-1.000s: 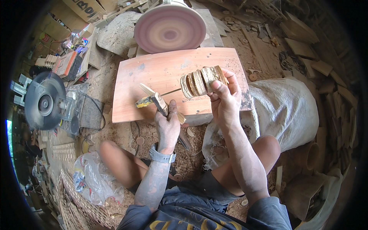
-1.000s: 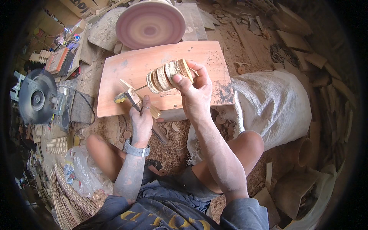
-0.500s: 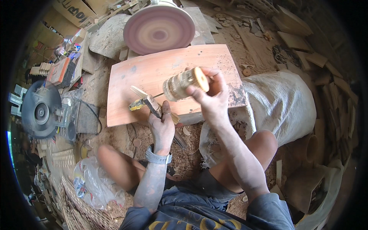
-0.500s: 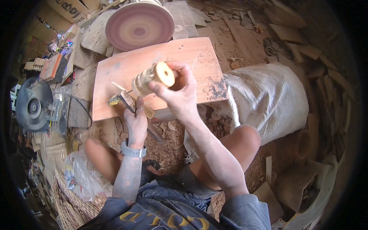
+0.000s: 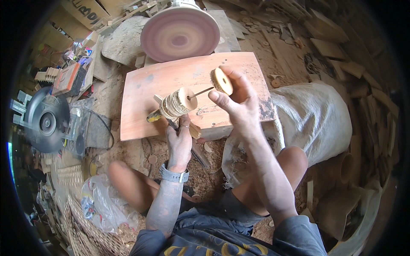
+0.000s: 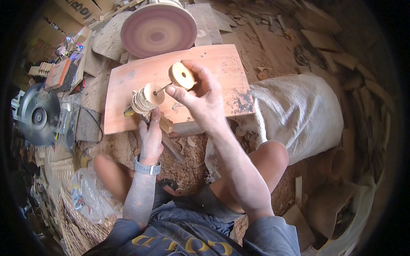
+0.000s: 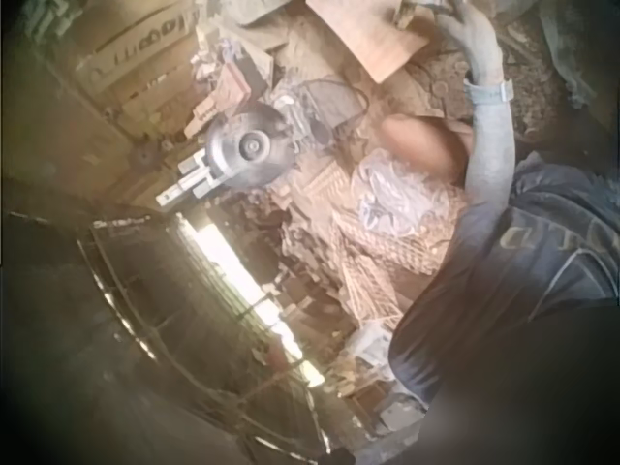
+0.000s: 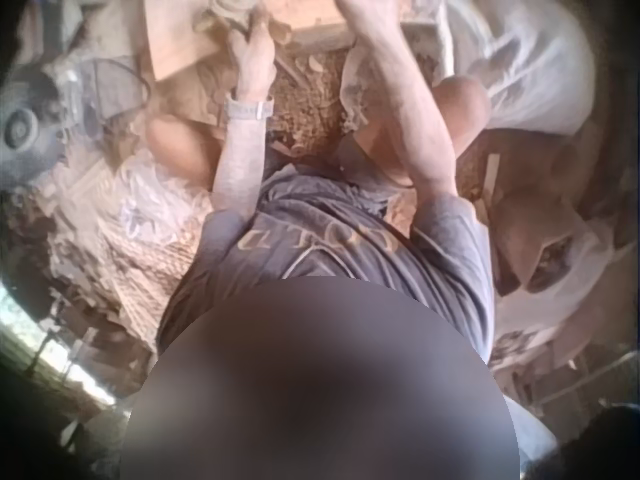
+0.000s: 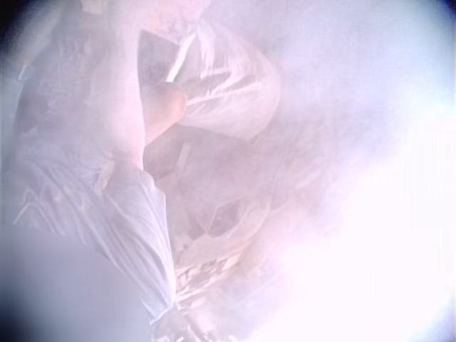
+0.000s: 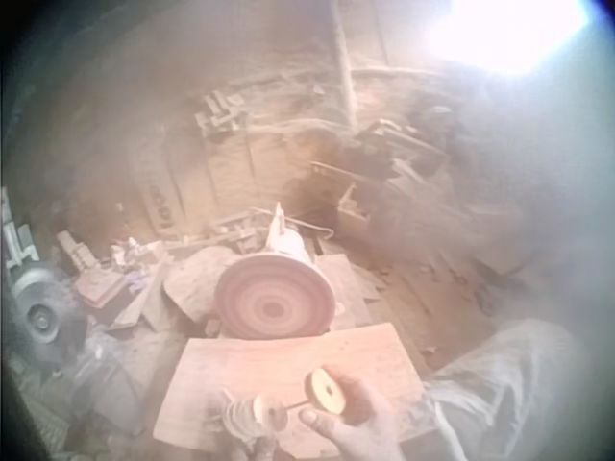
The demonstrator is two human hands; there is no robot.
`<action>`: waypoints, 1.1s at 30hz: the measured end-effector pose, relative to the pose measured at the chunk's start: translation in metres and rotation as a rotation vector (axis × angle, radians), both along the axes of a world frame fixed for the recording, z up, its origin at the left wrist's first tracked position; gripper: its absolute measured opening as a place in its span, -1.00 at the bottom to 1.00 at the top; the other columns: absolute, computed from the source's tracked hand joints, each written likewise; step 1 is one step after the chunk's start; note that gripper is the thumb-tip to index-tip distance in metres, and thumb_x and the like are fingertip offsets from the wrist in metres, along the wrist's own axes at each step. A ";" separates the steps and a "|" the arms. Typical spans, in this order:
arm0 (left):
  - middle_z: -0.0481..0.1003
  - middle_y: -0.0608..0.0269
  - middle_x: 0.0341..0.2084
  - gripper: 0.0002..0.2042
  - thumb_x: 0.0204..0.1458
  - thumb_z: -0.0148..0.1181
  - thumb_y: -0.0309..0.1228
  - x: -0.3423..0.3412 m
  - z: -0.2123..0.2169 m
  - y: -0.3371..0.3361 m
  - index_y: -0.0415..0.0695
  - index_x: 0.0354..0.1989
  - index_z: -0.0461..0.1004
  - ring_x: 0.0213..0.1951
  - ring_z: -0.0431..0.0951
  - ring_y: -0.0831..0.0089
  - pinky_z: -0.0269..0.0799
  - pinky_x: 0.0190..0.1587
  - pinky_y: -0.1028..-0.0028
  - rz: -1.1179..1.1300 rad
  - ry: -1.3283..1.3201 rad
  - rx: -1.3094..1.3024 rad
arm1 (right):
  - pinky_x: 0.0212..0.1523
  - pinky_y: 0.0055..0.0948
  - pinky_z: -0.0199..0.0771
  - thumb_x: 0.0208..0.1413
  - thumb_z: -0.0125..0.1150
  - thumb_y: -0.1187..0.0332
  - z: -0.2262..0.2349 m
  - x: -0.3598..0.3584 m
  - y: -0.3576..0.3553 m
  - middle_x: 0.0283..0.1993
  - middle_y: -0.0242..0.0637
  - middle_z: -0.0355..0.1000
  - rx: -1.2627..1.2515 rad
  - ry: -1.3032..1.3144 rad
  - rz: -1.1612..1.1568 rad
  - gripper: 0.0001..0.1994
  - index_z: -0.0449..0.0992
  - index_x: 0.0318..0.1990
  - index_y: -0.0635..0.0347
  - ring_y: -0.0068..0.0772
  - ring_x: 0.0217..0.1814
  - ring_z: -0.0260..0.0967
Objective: The person uses a handheld grinding wheel to smooth the edges of small wooden discs. They hold the discs with a clamp, rotate them against the spinning wheel, and then place the finished pieces into a sack.
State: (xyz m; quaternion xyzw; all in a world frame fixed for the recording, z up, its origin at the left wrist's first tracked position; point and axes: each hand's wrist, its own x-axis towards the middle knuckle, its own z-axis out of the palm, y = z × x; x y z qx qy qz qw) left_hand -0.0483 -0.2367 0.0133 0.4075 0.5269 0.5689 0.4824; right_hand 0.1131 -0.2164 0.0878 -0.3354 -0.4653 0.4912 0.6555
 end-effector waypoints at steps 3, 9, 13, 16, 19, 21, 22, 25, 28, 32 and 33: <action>0.46 0.25 -0.37 -0.71 0.24 0.04 -0.22 -0.012 0.000 -0.001 -0.19 -0.04 0.37 -0.43 0.54 0.47 0.60 -0.49 0.40 -0.059 0.062 -0.155 | 0.01 -0.41 0.46 -0.17 0.44 0.50 0.014 0.033 -0.002 0.00 -0.17 0.40 0.136 -0.835 -0.152 -0.40 0.39 0.12 0.26 -0.35 -0.02 0.43; 0.44 0.26 -0.41 -0.72 0.26 0.01 -0.22 -0.018 -0.002 -0.003 -0.18 -0.05 0.34 -0.48 0.53 0.46 0.60 -0.59 0.44 -0.046 -0.066 -0.119 | 0.01 -0.38 0.48 -0.26 0.49 0.49 0.011 0.046 0.000 -0.02 -0.16 0.40 0.081 -0.939 -0.182 -0.40 0.44 0.07 0.23 -0.24 -0.05 0.44; 0.43 0.25 -0.42 -0.71 0.24 0.03 -0.20 -0.011 0.001 -0.006 -0.19 -0.07 0.35 -0.48 0.53 0.45 0.59 -0.62 0.45 -0.024 0.041 -0.131 | 0.01 -0.37 0.48 -0.29 0.51 0.47 0.008 0.041 0.002 -0.01 -0.17 0.37 0.042 -1.103 -0.165 -0.36 0.44 0.09 0.18 -0.25 -0.04 0.43; 0.43 0.24 -0.44 -0.73 0.26 0.00 -0.24 -0.008 0.003 -0.006 -0.22 -0.08 0.36 -0.49 0.53 0.44 0.59 -0.63 0.44 -0.044 0.103 -0.151 | 0.02 -0.35 0.46 -0.28 0.50 0.47 0.005 0.030 -0.001 -0.03 -0.18 0.37 0.151 -0.977 -0.047 -0.29 0.39 0.16 0.16 -0.26 -0.03 0.42; 0.45 0.20 -0.49 -0.75 0.27 -0.03 -0.29 -0.008 0.002 -0.007 -0.25 -0.11 0.38 -0.52 0.53 0.44 0.59 -0.62 0.44 -0.041 0.114 -0.158 | 0.04 -0.34 0.45 -0.28 0.50 0.46 0.006 0.030 -0.002 -0.06 -0.20 0.40 0.230 -0.906 -0.122 -0.25 0.35 0.20 0.15 -0.26 -0.04 0.42; 0.45 0.18 -0.51 -0.75 0.27 -0.02 -0.29 -0.011 0.002 -0.006 -0.26 -0.13 0.39 -0.53 0.53 0.44 0.59 -0.62 0.45 -0.053 0.135 -0.135 | 0.08 -0.32 0.44 -0.29 0.50 0.45 0.008 0.031 -0.001 -0.07 -0.20 0.42 0.229 -0.896 -0.100 -0.24 0.34 0.20 0.15 -0.25 0.00 0.43; 0.45 0.17 -0.51 -0.75 0.27 -0.03 -0.29 -0.013 0.002 -0.006 -0.27 -0.13 0.39 -0.54 0.53 0.44 0.59 -0.62 0.45 -0.047 0.172 -0.143 | 0.10 -0.30 0.43 -0.29 0.50 0.45 0.008 0.033 -0.001 -0.07 -0.20 0.44 0.227 -0.892 -0.088 -0.24 0.34 0.20 0.15 -0.25 0.02 0.44; 0.45 0.17 -0.53 -0.75 0.27 -0.03 -0.30 -0.017 0.004 -0.004 -0.28 -0.13 0.39 -0.55 0.53 0.44 0.59 -0.62 0.46 -0.049 0.222 -0.137 | 0.13 -0.29 0.42 -0.29 0.50 0.44 0.009 0.033 0.000 -0.07 -0.19 0.47 0.230 -0.876 -0.071 -0.26 0.35 0.18 0.16 -0.24 0.06 0.44; 0.44 0.18 -0.55 -0.76 0.25 0.01 -0.33 -0.017 0.005 -0.005 -0.31 -0.18 0.40 -0.58 0.52 0.44 0.58 -0.63 0.47 -0.035 0.206 -0.138 | 0.13 -0.30 0.43 -0.28 0.48 0.44 0.010 0.034 -0.002 -0.06 -0.18 0.48 0.238 -0.872 -0.043 -0.29 0.36 0.16 0.18 -0.22 0.08 0.44; 0.44 0.14 -0.59 -0.77 0.18 0.10 -0.38 -0.024 0.002 -0.005 -0.37 -0.29 0.40 -0.63 0.51 0.41 0.53 -0.68 0.47 -0.006 0.303 -0.151 | 0.10 -0.30 0.44 -0.25 0.42 0.46 0.013 0.037 -0.008 -0.08 -0.13 0.49 0.242 -1.105 -0.045 -0.32 0.35 0.16 0.18 -0.16 0.04 0.45; 0.45 0.11 -0.59 -0.78 0.18 0.10 -0.39 -0.027 0.001 -0.005 -0.38 -0.30 0.40 -0.64 0.52 0.40 0.51 -0.69 0.46 -0.018 0.331 -0.104 | 0.09 -0.28 0.44 -0.25 0.40 0.47 0.013 0.035 -0.010 -0.08 -0.12 0.49 0.200 -1.172 -0.031 -0.32 0.35 0.16 0.17 -0.14 0.03 0.45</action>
